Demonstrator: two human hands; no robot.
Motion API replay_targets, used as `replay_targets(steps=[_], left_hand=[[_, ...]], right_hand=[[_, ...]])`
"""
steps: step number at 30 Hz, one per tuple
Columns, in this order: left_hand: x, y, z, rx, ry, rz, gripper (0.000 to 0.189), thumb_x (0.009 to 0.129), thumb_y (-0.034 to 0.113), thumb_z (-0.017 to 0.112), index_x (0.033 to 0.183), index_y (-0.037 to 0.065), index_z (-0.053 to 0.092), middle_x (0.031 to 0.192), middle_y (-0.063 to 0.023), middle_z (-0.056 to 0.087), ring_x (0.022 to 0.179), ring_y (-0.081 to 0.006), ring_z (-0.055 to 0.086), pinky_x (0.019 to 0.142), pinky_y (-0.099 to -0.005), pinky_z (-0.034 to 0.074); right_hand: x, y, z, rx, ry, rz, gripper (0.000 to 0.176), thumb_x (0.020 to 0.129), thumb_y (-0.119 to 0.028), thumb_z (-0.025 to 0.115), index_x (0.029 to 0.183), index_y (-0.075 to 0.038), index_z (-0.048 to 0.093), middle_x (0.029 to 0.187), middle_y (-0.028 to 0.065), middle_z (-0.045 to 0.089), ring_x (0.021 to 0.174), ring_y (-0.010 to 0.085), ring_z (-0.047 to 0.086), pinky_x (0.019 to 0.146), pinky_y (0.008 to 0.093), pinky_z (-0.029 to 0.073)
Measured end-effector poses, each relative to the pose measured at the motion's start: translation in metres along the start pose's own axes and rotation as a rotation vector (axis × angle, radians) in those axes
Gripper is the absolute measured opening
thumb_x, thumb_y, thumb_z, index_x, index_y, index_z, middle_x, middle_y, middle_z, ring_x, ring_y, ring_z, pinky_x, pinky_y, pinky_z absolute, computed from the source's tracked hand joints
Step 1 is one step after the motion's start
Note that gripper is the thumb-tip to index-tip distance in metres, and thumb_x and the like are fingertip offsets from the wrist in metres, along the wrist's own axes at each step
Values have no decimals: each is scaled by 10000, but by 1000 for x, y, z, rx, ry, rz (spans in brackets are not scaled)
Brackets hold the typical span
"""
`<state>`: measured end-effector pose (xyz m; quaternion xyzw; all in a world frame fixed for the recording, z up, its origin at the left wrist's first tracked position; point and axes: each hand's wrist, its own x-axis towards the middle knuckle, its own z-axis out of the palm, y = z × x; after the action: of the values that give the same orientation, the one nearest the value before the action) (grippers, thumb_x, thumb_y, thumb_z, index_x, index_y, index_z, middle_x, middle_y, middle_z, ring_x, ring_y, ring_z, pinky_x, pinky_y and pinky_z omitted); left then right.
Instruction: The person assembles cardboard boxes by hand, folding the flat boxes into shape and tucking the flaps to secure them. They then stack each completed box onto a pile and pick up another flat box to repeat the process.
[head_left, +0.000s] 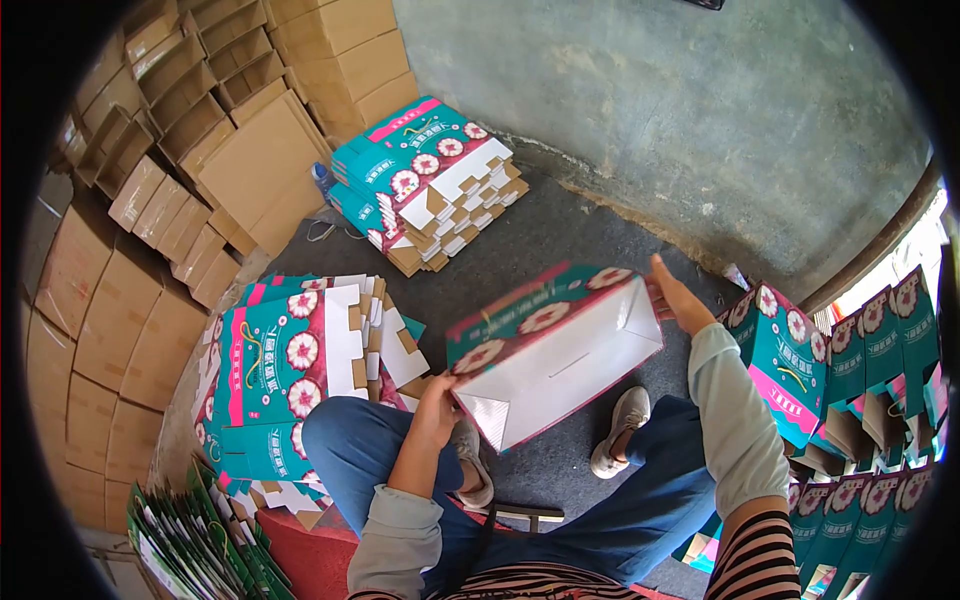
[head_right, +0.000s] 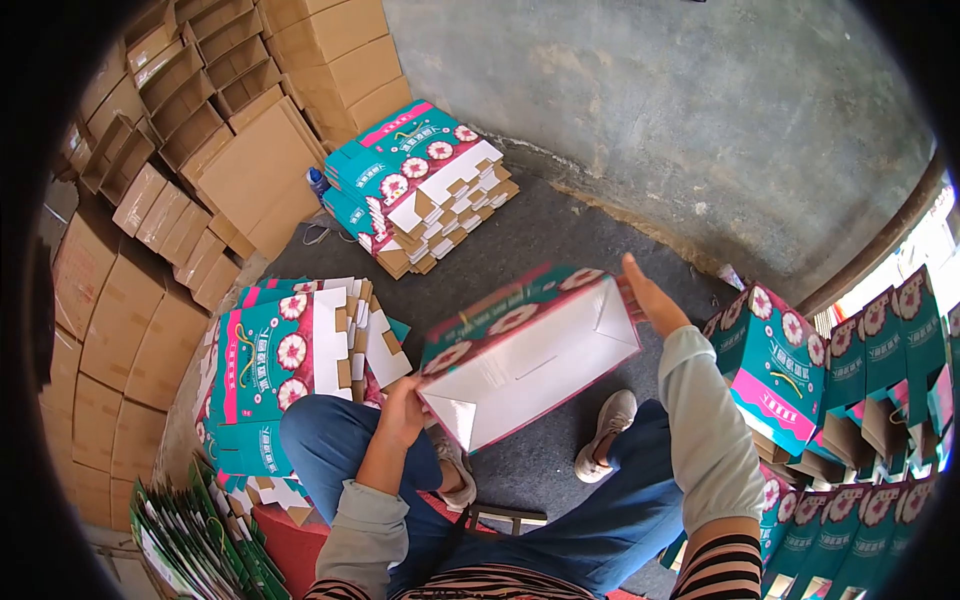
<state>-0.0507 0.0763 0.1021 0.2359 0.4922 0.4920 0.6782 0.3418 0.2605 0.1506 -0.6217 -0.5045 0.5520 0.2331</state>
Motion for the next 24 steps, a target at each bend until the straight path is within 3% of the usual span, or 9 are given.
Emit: replay_targets(steps=[4,5,8,10,11,13,18,20,24], left_hand=[[10,-3,13,203,-38,659,600,822,260,496,1387,87,389,1326,-50,492,1196,-197,459,1003,-354,337],[10,1,13,227,26,661,574,874,316,487,1402,118,384,1306,-36,502,1187,-188,462,988,-368,346],[4,8,6,16,110,448,598,929,446,452,1416,110,367,1314,-60,482,1181,-195,460,995,-393,341],[8,-1,0,66,185,329,767,901,676,348,1416,108,368,1310,-85,469,1200,-234,438,986,-421,344],[9,-5,0,78,214,269,803,889,707,325,1412,100,371,1307,-97,465,1214,-252,427,983,-422,350],[12,-14,0,104,246,173,900,848,787,250,1416,98,365,1330,-124,442,1241,-292,400,978,-449,343],[33,-50,-27,24,276,46,1013,801,809,353,1427,16,269,1453,-179,313,1366,-348,247,1063,-493,224],[37,-66,-28,23,365,-62,1006,791,766,451,1424,9,254,1470,-182,288,1391,-353,215,1066,-505,199],[26,-75,-20,137,262,-52,787,788,676,528,1272,61,444,1360,-167,426,1287,-339,362,1025,-517,240]], right_hand=[[-3,9,-25,248,-18,-91,689,908,-691,283,919,-89,617,917,45,635,915,184,586,835,372,443],[-5,10,-26,286,-31,-109,683,909,-688,282,912,-92,615,907,45,633,908,183,586,832,375,444],[-11,10,-18,281,-40,-92,724,906,-689,279,1112,-67,587,1052,115,631,1019,234,579,903,424,435],[-22,3,-6,196,-27,-23,783,898,-702,274,1246,-51,536,1163,166,604,1101,280,558,957,454,417],[-22,5,-5,134,-98,-7,866,880,-729,266,1390,-42,401,1335,229,482,1228,366,469,1023,491,366],[-20,10,-2,129,-147,37,882,868,-742,267,1401,-49,388,1378,239,430,1262,393,426,1033,506,353],[-6,44,10,39,-263,204,829,852,-723,360,1410,-110,400,1420,207,391,1248,407,436,1013,538,368],[-7,54,14,31,-302,225,735,877,-614,433,1408,-106,402,1462,195,347,1309,402,374,1035,530,356],[13,91,3,-51,-153,281,502,886,-332,546,1311,-70,503,1364,151,490,1127,311,581,875,441,523]])
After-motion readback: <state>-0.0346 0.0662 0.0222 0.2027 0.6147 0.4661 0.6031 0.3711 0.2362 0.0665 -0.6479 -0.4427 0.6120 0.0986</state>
